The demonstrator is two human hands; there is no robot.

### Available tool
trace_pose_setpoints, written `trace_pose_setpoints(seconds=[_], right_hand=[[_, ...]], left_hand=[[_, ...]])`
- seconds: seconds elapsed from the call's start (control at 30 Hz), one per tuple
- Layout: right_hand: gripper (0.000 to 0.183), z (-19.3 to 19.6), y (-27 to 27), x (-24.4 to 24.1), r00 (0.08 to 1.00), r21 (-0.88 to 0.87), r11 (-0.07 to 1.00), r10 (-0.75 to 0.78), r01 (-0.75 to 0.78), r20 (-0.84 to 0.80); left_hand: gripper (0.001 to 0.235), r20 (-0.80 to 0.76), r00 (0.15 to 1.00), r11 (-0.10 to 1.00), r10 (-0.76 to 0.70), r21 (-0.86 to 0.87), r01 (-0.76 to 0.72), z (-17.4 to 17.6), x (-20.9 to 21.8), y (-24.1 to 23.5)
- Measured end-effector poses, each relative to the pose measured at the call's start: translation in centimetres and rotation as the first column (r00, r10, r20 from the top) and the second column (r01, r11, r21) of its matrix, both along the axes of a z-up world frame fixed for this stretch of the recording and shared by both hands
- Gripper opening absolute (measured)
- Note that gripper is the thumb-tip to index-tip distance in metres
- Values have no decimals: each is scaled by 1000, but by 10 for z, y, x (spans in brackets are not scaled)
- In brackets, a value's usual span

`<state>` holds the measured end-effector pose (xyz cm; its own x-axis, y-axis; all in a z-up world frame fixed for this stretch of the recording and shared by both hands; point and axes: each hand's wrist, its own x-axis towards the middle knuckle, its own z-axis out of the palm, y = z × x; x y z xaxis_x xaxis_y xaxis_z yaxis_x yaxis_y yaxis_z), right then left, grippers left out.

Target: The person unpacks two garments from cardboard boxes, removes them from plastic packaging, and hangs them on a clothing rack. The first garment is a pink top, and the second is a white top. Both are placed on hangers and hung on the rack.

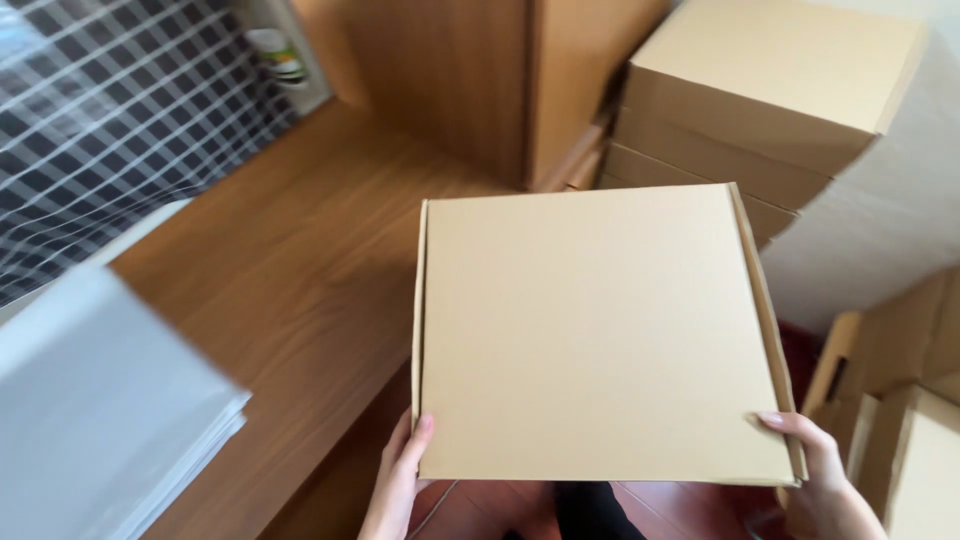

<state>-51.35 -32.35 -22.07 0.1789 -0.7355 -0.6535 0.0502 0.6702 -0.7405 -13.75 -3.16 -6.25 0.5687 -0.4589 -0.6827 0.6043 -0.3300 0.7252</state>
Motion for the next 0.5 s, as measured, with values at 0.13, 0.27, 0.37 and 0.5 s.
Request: trace_pose_setpoints(seconds=[0.13,0.27,0.37,0.5], right_hand=[[59,-64,-48,36,964,-134,961,253,-241,78],[51,-48,-32,109,931,-117,928,361,-354,50],[44,-16,-16,166,909,-19,910,415,-415,38],[34,-12,-22,226,921,-24,923,386,-385,56]], left_hand=[[68,6,990,990,140,17,-140,-4,6,50],[77,-27,946,944,322,79,-319,-32,11,92],[76,-31,903,902,428,72,-425,-63,22,108],[69,279,828,843,487,100,-529,-117,33,112]])
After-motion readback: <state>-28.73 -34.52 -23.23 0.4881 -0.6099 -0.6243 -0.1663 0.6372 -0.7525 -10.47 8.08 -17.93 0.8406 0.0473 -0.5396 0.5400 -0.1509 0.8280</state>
